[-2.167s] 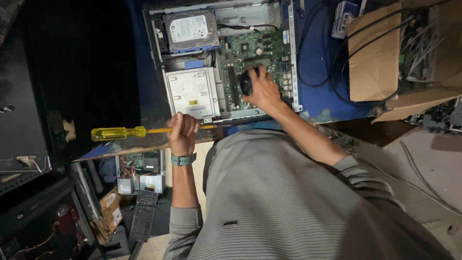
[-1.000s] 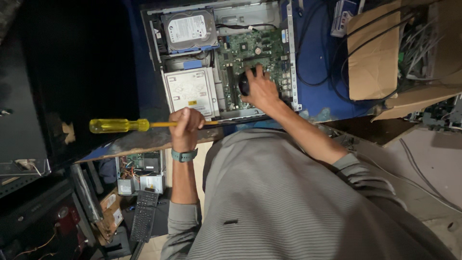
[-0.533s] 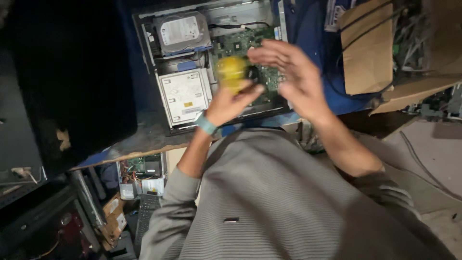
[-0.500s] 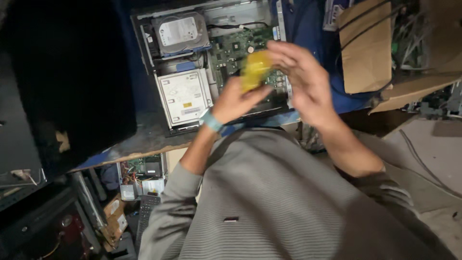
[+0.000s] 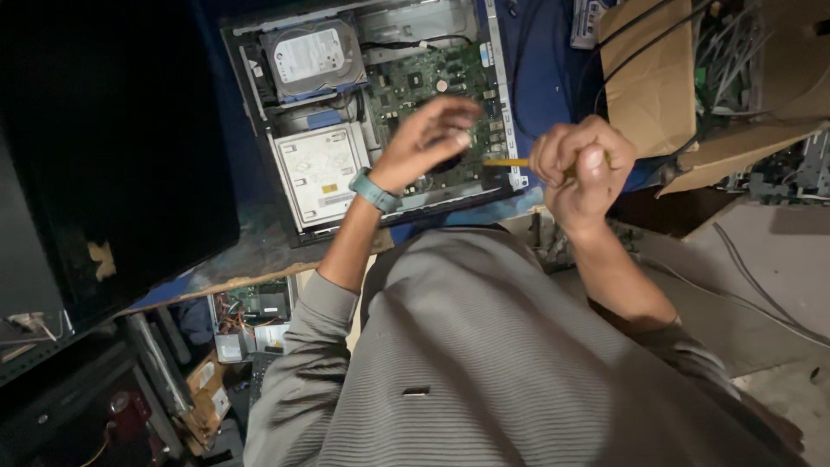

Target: The person uses a yellow screwdriver to loosen and remove four screws securing a CPU cooler to the motherboard inside a desktop computer case. After removing the screws, the person lifts the cooler off the motherboard and places it into a cardboard box.

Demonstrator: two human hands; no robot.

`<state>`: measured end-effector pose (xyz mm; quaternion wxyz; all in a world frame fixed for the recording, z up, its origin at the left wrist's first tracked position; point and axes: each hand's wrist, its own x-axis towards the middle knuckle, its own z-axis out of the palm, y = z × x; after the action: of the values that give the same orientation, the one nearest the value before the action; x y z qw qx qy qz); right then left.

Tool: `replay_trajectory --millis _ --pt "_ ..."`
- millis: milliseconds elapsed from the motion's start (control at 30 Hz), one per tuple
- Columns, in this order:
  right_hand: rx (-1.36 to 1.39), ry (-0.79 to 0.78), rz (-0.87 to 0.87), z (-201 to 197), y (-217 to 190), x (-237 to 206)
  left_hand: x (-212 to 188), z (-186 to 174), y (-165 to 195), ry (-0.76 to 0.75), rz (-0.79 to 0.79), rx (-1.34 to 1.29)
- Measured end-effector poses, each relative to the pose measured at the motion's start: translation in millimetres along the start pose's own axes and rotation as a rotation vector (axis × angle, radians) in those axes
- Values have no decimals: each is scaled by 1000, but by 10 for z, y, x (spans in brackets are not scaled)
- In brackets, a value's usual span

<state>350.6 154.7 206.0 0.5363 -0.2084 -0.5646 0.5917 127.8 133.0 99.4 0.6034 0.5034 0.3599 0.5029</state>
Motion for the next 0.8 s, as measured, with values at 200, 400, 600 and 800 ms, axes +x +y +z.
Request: replay_trajectory --millis 200,400,600,800 --pt "55 -44 -13 -40 200 -11 -215 -232 -153 187 -33 -142" --pt "43 -64 -43 -35 321 0 -290 -265 -221 211 -35 -191" --pt "25 -112 -6 -35 233 -76 -279 -252 -203 184 -17 -169" --pt "-60 -161 -26 49 221 -180 -224 -162 -178 143 13 -167"
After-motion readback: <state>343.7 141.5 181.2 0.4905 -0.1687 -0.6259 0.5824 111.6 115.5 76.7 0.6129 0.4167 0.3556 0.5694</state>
